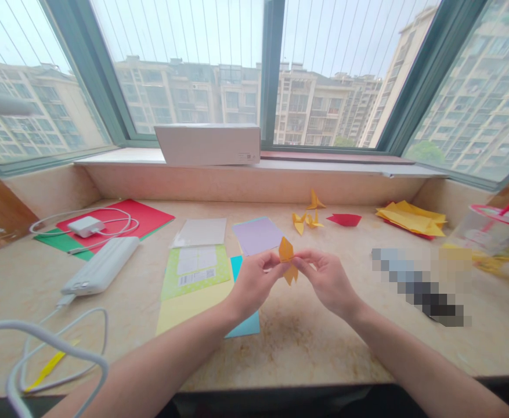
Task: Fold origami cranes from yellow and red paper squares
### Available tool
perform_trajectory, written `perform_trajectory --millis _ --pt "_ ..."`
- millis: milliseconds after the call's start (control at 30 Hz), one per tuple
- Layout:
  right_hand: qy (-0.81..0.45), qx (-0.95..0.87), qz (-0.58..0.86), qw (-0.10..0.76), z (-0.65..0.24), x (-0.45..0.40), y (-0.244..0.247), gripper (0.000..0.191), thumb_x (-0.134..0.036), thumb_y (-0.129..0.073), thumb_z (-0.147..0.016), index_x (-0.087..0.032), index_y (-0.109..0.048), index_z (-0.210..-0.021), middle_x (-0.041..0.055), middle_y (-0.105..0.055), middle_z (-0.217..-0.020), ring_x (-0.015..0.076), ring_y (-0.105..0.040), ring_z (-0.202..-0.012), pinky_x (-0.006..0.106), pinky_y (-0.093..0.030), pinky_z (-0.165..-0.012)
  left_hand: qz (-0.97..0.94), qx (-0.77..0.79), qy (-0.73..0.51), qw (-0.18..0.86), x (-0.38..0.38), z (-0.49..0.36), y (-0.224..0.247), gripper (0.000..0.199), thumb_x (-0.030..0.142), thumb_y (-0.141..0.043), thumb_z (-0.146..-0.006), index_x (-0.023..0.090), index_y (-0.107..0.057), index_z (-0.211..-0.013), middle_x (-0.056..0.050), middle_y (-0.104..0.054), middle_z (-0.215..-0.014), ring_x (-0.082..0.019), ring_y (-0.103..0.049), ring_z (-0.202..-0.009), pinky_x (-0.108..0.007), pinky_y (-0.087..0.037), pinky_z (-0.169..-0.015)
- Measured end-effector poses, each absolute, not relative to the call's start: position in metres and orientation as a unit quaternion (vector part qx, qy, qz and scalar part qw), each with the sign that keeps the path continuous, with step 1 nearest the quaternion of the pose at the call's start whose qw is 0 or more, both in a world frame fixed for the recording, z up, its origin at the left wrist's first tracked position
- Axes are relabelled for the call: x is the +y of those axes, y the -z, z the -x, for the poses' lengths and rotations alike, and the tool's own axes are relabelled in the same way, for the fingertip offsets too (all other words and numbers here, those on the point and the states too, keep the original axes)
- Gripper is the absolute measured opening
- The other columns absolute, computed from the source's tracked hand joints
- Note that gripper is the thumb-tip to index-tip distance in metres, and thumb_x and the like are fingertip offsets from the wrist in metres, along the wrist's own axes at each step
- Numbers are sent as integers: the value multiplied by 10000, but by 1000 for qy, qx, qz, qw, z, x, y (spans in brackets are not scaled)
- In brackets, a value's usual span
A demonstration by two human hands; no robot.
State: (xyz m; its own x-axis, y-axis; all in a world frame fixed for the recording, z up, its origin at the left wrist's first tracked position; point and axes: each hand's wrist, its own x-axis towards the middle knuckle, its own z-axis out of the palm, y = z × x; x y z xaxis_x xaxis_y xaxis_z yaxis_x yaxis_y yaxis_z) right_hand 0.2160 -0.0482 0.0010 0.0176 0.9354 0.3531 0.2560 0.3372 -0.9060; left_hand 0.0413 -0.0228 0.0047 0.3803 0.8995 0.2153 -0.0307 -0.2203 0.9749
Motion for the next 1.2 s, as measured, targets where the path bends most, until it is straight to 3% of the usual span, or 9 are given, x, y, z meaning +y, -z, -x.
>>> perform_trajectory --millis 200,300,367,433,533,600,733,867,1200 --pt "-204 -680 439 550 -218 -48 -3 127 -333 -676 -903 -228 -745 -885 52 -724 -910 209 -660 -848 346 -524 -755 -730 343 -448 386 -19 -37 -7 245 406 -671 -885 171 -734 -860 -57 -724 -833 -174 -652 -742 -280 -507 -692" --pt "-207 -685 385 583 -220 -47 -3 92 -282 -658 -922 -246 -742 -915 40 -680 -949 157 -633 -734 295 -531 -649 -750 331 -468 329 -18 -35 -9 187 367 -692 -868 190 -738 -908 -31 -671 -802 -139 -615 -687 -250 -495 -638" --pt "-203 -692 359 593 -221 -47 -3 117 -237 -631 -940 -265 -740 -975 39 -682 -986 154 -652 -768 295 -552 -681 -741 327 -460 364 -19 -34 -9 212 347 -660 -890 189 -710 -1022 4 -631 -713 -116 -592 -593 -239 -491 -592" --pt "-177 -710 344 588 -223 -48 -2 168 -192 -617 -945 -282 -740 -1017 44 -698 -1035 181 -675 -918 328 -562 -806 -715 304 -443 449 -20 -35 -8 283 347 -592 -935 185 -639 -1163 9 -653 -709 -114 -609 -556 -238 -506 -564" --pt "-145 -730 327 582 -225 -47 -2 231 -146 -609 -941 -297 -733 -1064 52 -700 -1120 204 -665 -1059 364 -555 -908 -686 242 -458 511 -21 -37 -5 301 339 -591 -946 182 -596 -1202 -68 -729 -956 -165 -703 -820 -284 -573 -730" --pt "-130 -741 316 577 -227 -47 -3 264 -127 -626 -925 -302 -724 -1097 55 -696 -1147 208 -664 -1081 375 -557 -932 -680 211 -481 512 -21 -38 -4 277 312 -621 -935 186 -610 -1182 -94 -714 -1095 -191 -684 -1008 -310 -563 -867" --pt "-109 -756 303 570 -229 -48 -6 288 -106 -655 -901 -301 -729 -1098 58 -695 -1147 207 -665 -1086 372 -561 -948 -671 152 -499 527 -23 -39 -3 295 255 -655 -920 213 -612 -1209 -95 -657 -1240 -201 -628 -1155 -333 -528 -989" --pt "-91 -763 298 567 -232 -49 -7 286 -93 -647 -901 -297 -740 -1078 64 -681 -1150 206 -666 -1075 356 -575 -917 -668 138 -502 532 -26 -39 -1 342 210 -722 -867 225 -618 -1192 -77 -651 -1241 -196 -617 -1172 -339 -518 -1023" --pt "-118 -767 282 564 -229 -50 -5 195 -122 -647 -906 -265 -726 -1012 75 -577 -1225 208 -685 -1033 374 -565 -904 -677 139 -517 506 -25 -39 -2 212 214 -766 -825 189 -676 -1016 -67 -700 -1098 -197 -660 -1101 -333 -552 -975"
